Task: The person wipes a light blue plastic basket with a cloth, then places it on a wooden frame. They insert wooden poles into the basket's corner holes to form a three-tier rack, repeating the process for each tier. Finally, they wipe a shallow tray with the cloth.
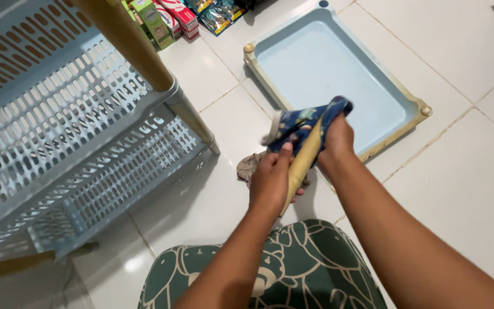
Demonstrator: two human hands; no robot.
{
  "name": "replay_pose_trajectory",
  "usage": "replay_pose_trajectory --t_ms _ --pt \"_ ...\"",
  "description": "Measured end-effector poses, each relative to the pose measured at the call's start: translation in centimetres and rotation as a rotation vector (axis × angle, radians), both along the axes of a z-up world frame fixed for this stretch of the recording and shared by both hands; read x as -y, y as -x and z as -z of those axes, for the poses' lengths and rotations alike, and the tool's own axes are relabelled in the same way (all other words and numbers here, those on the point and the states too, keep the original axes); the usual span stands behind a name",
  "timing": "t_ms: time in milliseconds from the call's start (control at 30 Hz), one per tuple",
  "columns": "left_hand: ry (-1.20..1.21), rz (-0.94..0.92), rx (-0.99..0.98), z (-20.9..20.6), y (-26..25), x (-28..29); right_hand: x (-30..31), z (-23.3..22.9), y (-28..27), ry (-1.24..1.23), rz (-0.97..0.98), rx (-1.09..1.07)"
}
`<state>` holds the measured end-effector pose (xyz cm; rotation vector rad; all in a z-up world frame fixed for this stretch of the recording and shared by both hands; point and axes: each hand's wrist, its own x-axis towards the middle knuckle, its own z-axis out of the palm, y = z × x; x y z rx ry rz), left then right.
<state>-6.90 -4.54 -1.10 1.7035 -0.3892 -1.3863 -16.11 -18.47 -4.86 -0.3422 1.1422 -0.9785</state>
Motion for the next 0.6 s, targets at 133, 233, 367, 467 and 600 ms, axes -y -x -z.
replay_pose_trajectory --t_ms 133,233,367,467,600 --pt "-0.085 -0.118 0.173 -0.6 0.1 1.2 -2.5 2.0 -1.1 0.030 -0.103 -0.019" --pt "-0.066 -0.285 0.385 -0.2 -0.2 2.2 -4.5 1.9 -1.4 0.118 -0.172 -0.023" --pt "-0.005 -0.658 0.215 0.1 -0.1 3.6 -8.3 -0.3 -2.4 0.136 -0.218 -0.114" --pt "0.017 -0.645 0.323 0.2 -0.8 5.0 -11.2 -2.7 -2.6 0.119 -0.295 -0.130" --pt "-0.012 -0.267 0.337 -0.1 -1.5 5.4 -10.5 -3.4 -2.2 0.341 -0.385 -0.534"
